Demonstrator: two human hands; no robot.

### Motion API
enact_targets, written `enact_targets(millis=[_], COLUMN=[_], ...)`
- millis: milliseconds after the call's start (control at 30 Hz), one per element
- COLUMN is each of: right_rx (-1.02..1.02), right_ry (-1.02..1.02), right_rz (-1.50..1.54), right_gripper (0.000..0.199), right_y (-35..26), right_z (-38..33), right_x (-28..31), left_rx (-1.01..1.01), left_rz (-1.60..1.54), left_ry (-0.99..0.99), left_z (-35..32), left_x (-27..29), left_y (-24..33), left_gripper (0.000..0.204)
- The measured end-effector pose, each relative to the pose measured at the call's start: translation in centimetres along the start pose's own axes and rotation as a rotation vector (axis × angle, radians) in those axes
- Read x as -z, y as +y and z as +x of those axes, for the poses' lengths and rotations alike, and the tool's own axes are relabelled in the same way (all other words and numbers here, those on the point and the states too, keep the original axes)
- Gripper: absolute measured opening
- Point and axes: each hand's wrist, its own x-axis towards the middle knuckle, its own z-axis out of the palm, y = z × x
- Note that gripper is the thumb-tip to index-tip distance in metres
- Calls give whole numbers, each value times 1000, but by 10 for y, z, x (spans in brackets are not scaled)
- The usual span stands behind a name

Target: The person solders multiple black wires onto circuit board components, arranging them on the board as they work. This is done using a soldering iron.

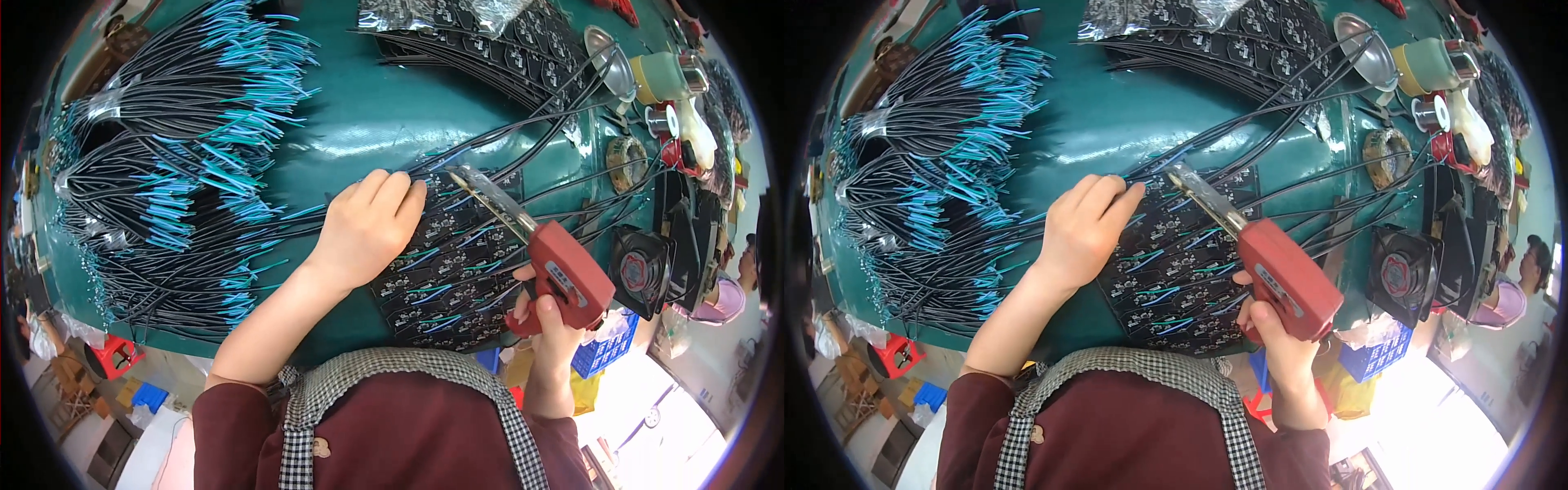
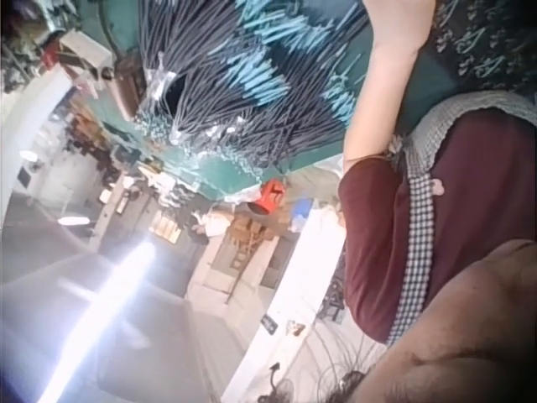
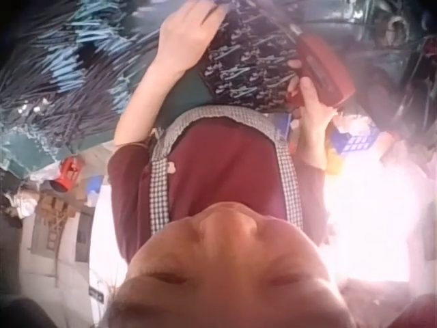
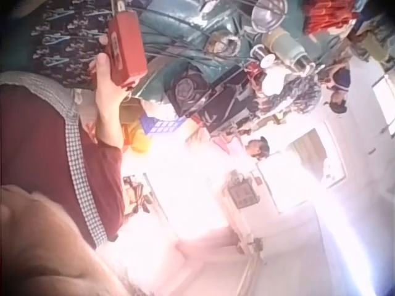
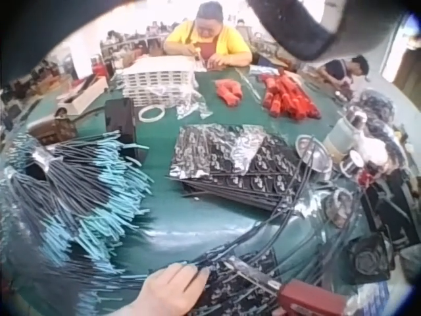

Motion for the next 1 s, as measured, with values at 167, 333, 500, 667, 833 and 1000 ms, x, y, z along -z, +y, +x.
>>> enact_targets(millis=[167,333,500,667,833,1000], right_rx=[-59,-83,-90,-141,-202,-81], right_ry=[-30,-33,-3,15,31,21], right_rz=[21,-1,-29,-174,-225,43], right_gripper=[44,41,33,50,50,49], right_y=[0,1,4,2,-2,-2], right_z=[6,9,9,8,8,12], right_x=[2,0,1,3,1,0], left_rx=[27,27,45,50,52,53], left_rz=[8,11,-6,-16,-23,-26], left_ry=[-33,-14,-17,-15,-22,-25], left_z=[3,2,1,1,1,2], left_x=[-7,-10,-11,-12,-11,-11], left_y=[2,1,0,1,1,1], left_gripper=[28,28,28,28,28,27])
